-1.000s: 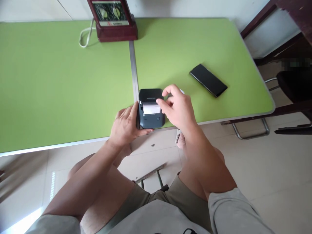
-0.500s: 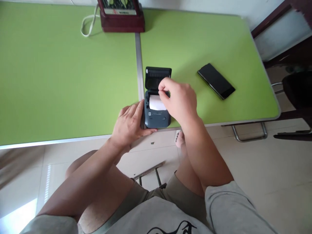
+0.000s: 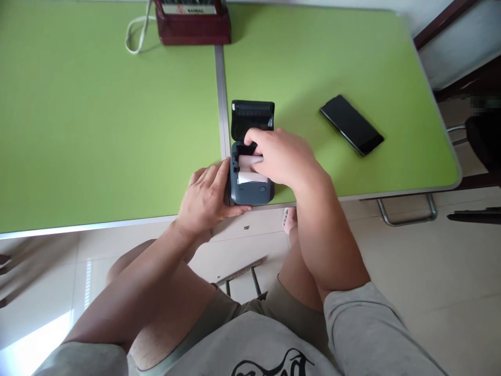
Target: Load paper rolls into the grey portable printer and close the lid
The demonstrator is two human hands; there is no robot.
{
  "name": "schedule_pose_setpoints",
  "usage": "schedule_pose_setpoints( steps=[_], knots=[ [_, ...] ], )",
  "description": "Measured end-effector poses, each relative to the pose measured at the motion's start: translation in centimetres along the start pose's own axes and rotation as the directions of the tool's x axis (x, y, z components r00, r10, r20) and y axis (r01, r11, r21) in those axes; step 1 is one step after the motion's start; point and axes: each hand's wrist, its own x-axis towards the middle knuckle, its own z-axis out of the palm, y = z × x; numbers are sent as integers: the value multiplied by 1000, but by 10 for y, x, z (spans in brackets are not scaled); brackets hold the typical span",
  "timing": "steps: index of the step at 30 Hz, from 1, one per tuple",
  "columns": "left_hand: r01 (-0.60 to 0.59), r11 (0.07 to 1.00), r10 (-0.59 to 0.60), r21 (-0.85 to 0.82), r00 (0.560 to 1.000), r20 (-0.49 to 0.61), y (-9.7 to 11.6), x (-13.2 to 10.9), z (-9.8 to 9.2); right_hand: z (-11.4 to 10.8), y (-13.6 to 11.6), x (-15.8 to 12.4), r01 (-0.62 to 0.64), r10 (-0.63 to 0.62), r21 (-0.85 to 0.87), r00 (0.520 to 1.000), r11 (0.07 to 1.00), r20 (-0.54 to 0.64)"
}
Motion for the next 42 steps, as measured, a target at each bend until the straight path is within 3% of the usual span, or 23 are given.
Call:
schedule_pose_setpoints(
  steps=[4,6,9,11,13,17,18,20,23,26,28,32,36,39,42],
  knots=[
    [-13,1000,13,14,1000,-6,0,0,0,-5,4,-6,52,-47,114,998,992,-42],
    [-15,1000,15,7,1000,0,0,0,-1,-12,8,-15,107,-87,267,992,958,-86],
    [-8,1000,8,-10,1000,7,-1,0,-1,-21,21,-31,235,-116,594,966,769,-233],
    [-5,1000,6,-15,1000,7,-1,0,-2,-23,34,-40,289,-16,731,934,617,-356],
    [-5,1000,5,-11,1000,4,-2,1,-2,-19,49,-45,283,141,800,901,529,-411],
    [-4,1000,5,4,1000,-26,-4,1,-1,11,82,-42,187,335,905,885,382,-324],
    [-6,1000,6,9,999,-34,-4,1,-1,20,89,-38,163,413,928,860,334,-300],
    [-9,1000,10,18,999,-46,-5,1,0,38,101,-29,160,532,909,767,384,-359],
    [-16,999,18,37,998,-68,-6,1,1,54,116,-18,162,486,765,686,623,-541],
    [-21,998,25,51,997,-77,-7,1,0,59,127,-16,94,319,513,685,853,-655],
    [-21,998,25,51,997,-70,-7,2,0,58,130,-17,43,216,346,707,937,-673],
    [-22,999,25,48,997,-72,-8,2,1,55,128,-21,-55,121,120,740,991,-662],
    [-18,999,22,48,998,-67,-9,2,1,57,133,-20,-108,174,144,778,984,-604],
    [-11,998,14,57,999,-51,-8,3,0,58,132,-23,-28,131,157,704,987,-698],
    [-10,999,13,49,998,-54,-7,3,0,57,110,-30,92,6,80,618,992,-786]
  ],
)
